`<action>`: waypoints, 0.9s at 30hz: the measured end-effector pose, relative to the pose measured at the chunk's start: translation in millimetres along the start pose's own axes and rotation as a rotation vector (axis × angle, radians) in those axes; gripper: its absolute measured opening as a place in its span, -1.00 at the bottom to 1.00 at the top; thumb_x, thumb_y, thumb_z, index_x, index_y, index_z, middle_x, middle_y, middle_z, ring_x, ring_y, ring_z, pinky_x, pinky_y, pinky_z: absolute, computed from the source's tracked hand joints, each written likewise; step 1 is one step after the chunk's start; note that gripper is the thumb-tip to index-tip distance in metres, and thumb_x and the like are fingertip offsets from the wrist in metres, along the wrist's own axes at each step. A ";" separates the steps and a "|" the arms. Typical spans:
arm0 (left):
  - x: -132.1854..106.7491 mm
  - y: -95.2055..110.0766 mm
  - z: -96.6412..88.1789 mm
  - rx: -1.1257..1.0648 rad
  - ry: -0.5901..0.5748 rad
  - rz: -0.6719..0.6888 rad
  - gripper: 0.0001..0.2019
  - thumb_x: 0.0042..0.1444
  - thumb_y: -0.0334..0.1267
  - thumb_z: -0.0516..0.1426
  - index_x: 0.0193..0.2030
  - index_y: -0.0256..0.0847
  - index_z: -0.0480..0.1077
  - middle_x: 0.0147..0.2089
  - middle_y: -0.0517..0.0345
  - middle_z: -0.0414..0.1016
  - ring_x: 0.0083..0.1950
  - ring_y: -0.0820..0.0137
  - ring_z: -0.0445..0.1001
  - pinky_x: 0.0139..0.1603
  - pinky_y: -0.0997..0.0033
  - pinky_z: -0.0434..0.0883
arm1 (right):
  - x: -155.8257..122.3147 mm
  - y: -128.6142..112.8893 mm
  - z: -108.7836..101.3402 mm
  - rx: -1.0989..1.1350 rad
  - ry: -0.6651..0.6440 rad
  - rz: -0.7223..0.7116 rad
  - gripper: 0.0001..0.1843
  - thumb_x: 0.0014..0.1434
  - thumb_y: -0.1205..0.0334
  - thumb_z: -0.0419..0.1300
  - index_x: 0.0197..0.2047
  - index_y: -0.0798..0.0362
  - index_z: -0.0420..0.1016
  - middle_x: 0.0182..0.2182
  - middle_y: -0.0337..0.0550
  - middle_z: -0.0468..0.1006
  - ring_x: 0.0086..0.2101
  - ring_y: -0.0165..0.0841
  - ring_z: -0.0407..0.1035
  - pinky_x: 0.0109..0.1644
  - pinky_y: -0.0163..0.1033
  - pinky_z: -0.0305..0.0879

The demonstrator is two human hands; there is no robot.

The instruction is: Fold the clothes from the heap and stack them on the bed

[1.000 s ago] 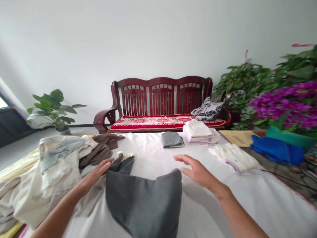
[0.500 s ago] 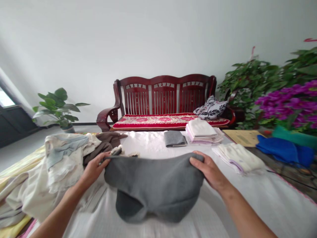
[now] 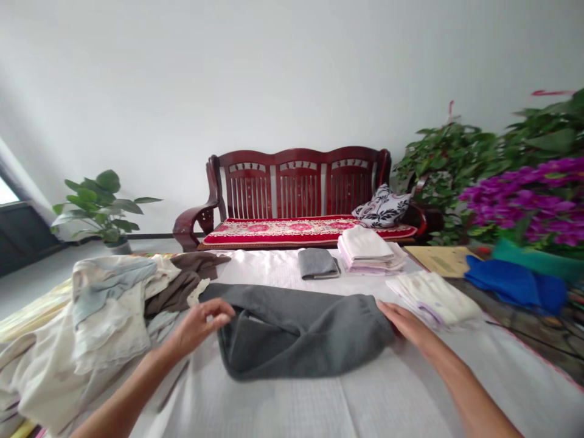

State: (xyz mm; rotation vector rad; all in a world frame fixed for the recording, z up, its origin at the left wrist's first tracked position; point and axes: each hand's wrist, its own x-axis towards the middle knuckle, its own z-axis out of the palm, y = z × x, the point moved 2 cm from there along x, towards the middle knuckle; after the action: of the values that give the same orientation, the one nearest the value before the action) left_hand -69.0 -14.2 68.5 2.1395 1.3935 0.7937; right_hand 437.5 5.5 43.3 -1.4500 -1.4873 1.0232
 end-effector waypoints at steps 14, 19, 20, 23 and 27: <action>-5.2 9.8 18.9 0.069 -0.123 0.004 -0.81 0.25 -0.21 -0.02 -0.19 -0.15 0.40 -0.23 0.14 0.54 -0.13 0.28 0.49 -0.03 0.32 0.42 | -7.2 -13.7 20.8 0.072 0.216 -0.269 -0.26 0.10 0.11 0.21 0.36 -0.09 0.23 0.33 -0.17 0.32 0.30 -0.18 0.20 0.40 -0.07 0.08; 30.2 2.4 -26.6 -0.041 -0.370 -0.213 -0.66 0.13 0.05 0.13 -0.31 -0.22 0.43 -0.38 0.19 0.48 -0.37 0.38 0.40 -0.39 0.47 0.27 | -2.7 4.2 -14.4 -0.002 0.275 -0.071 -0.20 -0.03 0.14 0.21 0.32 -0.01 0.29 0.27 -0.06 0.41 0.26 -0.07 0.25 0.36 -0.03 0.14; 34.0 -2.4 -29.6 0.040 -0.382 -0.227 -0.69 0.10 0.03 0.15 -0.35 -0.22 0.44 -0.40 0.18 0.48 -0.38 0.37 0.40 -0.38 0.47 0.26 | -0.3 13.9 -19.4 -0.080 0.269 -0.020 -0.20 -0.09 0.16 0.22 0.28 0.02 0.35 0.23 -0.01 0.45 0.25 -0.03 0.27 0.35 0.00 0.15; 36.7 -21.8 -29.3 0.390 -0.248 -0.261 -0.78 0.10 -0.08 0.13 -0.40 -0.18 0.44 -0.43 0.16 0.49 -0.36 0.32 0.44 -0.34 0.42 0.25 | 6.1 42.3 -29.0 -0.270 0.232 0.038 -0.24 -0.17 0.15 0.23 0.19 0.10 0.44 0.16 0.10 0.51 0.20 0.04 0.33 0.32 0.02 0.19; 30.7 -47.1 -22.1 0.638 0.049 -0.389 -0.70 0.26 -0.07 -0.02 -0.19 -0.15 0.47 -0.22 0.05 0.56 -0.16 0.21 0.53 -0.19 0.36 0.32 | 15.5 56.2 -39.0 -0.362 0.265 0.048 -0.32 0.02 -0.14 0.19 0.10 0.14 0.51 0.15 0.18 0.51 0.17 0.06 0.37 0.27 0.05 0.26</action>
State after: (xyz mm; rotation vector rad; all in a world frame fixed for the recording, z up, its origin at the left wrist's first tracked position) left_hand -105.2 33.4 60.3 2.1565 2.2252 0.2652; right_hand 493.3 22.4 4.5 -1.8035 -1.4978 0.5763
